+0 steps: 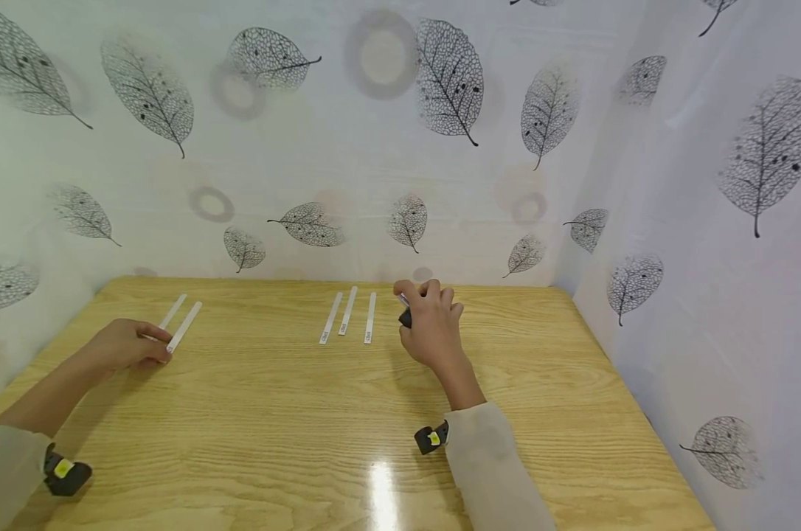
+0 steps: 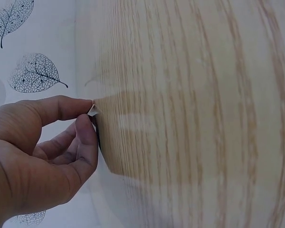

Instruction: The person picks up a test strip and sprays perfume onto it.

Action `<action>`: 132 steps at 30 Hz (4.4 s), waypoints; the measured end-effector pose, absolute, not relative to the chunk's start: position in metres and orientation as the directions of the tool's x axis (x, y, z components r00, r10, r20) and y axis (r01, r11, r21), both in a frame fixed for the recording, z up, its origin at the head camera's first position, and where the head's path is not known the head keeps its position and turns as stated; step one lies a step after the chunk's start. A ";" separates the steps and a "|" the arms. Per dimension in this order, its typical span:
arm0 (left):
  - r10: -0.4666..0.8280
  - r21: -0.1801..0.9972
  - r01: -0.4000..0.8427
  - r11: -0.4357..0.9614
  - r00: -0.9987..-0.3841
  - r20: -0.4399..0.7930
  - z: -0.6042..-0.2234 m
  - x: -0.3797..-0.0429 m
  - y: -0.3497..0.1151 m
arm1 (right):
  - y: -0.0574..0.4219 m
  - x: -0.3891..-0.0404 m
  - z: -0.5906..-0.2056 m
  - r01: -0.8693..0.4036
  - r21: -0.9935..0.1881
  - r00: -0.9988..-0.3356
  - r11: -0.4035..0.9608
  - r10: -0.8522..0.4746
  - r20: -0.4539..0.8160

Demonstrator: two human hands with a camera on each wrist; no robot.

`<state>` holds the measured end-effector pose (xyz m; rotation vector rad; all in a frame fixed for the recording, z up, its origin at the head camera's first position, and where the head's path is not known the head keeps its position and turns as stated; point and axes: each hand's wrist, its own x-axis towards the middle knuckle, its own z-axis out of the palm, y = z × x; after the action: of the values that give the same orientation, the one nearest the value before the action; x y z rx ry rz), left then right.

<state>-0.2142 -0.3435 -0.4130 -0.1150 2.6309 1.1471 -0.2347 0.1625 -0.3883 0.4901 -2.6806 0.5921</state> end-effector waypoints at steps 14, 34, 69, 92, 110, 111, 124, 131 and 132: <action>0.049 0.725 -0.189 0.662 -0.954 -0.295 -0.411 -0.219 -0.341 | 0.163 -0.236 -0.389 -0.399 -0.331 -0.880 0.855 -0.257 0.399; 0.053 0.720 -0.146 0.679 -0.968 -0.247 -0.409 -0.219 -0.324 | 0.164 -0.233 -0.388 -0.398 -0.333 -0.884 0.855 -0.262 0.386; 0.124 0.853 -0.122 0.508 -0.969 -0.212 -0.411 -0.232 -0.254 | 0.163 -0.232 -0.388 -0.396 -0.333 -0.887 0.856 -0.264 0.379; 0.203 0.903 -0.067 0.424 -0.965 -0.167 -0.409 -0.237 -0.193 | 0.164 -0.233 -0.386 -0.386 -0.329 -0.892 0.862 -0.257 0.373; 0.263 0.918 -0.041 0.394 -0.952 -0.155 -0.406 -0.230 -0.148 | 0.163 -0.234 -0.386 -0.395 -0.324 -0.885 0.859 -0.260 0.387; 0.268 0.918 -0.039 0.394 -0.951 -0.155 -0.406 -0.229 -0.146 | 0.163 -0.234 -0.386 -0.395 -0.325 -0.885 0.859 -0.260 0.387; 0.351 0.941 -0.013 0.338 -0.926 -0.139 -0.402 -0.224 -0.116 | 0.164 -0.234 -0.387 -0.389 -0.321 -0.887 0.863 -0.257 0.384; 0.388 0.945 0.009 0.327 -0.913 -0.125 -0.400 -0.218 -0.105 | 0.164 -0.234 -0.387 -0.391 -0.320 -0.887 0.863 -0.260 0.383; 0.390 0.946 0.007 0.325 -0.912 -0.127 -0.400 -0.217 -0.103 | 0.164 -0.234 -0.388 -0.391 -0.320 -0.887 0.863 -0.260 0.382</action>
<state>-0.2173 -0.1033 -0.4005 0.3543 2.2646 1.6130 -0.2344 0.1641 -0.3875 0.4878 -2.7093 0.5634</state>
